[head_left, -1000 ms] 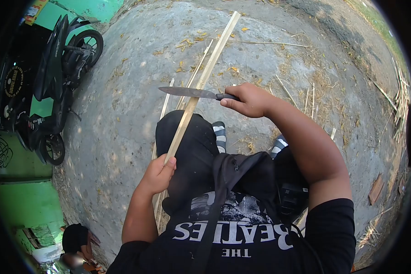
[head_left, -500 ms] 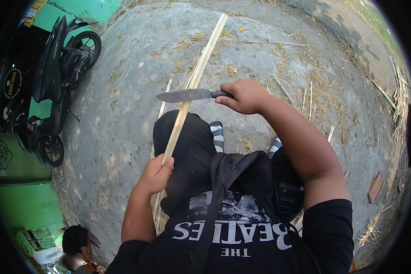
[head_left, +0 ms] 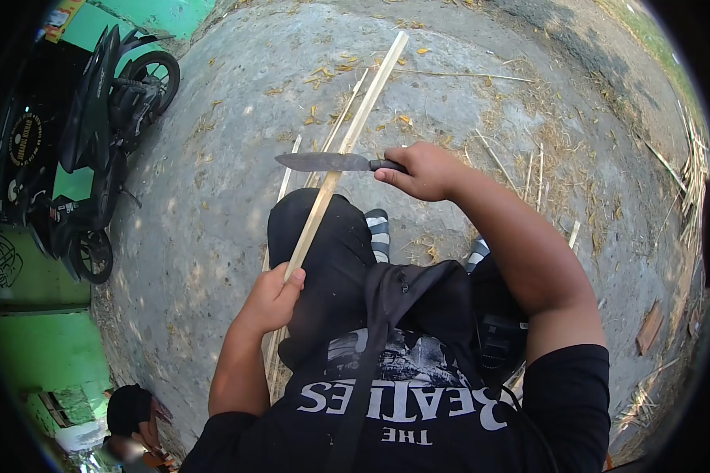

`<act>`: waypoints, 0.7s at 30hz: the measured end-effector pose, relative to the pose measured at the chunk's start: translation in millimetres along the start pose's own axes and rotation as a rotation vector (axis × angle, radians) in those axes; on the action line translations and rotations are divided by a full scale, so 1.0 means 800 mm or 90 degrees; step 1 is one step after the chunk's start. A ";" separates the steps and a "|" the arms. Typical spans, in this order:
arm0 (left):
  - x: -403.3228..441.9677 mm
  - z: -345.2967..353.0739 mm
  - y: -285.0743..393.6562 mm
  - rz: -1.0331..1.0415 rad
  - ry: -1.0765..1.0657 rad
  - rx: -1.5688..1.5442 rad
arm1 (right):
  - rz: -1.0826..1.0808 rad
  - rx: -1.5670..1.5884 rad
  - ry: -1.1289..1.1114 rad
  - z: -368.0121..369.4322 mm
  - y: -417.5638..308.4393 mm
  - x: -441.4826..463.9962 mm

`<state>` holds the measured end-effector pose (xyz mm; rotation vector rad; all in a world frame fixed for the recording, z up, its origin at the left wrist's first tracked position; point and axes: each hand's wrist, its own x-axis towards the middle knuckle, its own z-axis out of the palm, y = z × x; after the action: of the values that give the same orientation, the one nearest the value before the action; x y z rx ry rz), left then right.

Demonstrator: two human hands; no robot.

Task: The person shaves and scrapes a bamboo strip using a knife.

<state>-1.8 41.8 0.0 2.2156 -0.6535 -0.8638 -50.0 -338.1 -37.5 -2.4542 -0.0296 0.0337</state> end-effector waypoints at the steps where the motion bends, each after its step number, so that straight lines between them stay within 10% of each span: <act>1: -0.001 -0.001 -0.003 -0.023 -0.003 -0.033 | -0.011 0.039 0.014 0.008 -0.002 -0.003; 21: -0.001 0.005 -0.004 0.027 0.010 0.000 | 0.030 -0.053 0.021 -0.011 0.015 0.001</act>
<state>-4.6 42.2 -4.3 2.1989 -0.6901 -0.8252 -48.8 -352.9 -38.2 -2.5387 0.0427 0.0139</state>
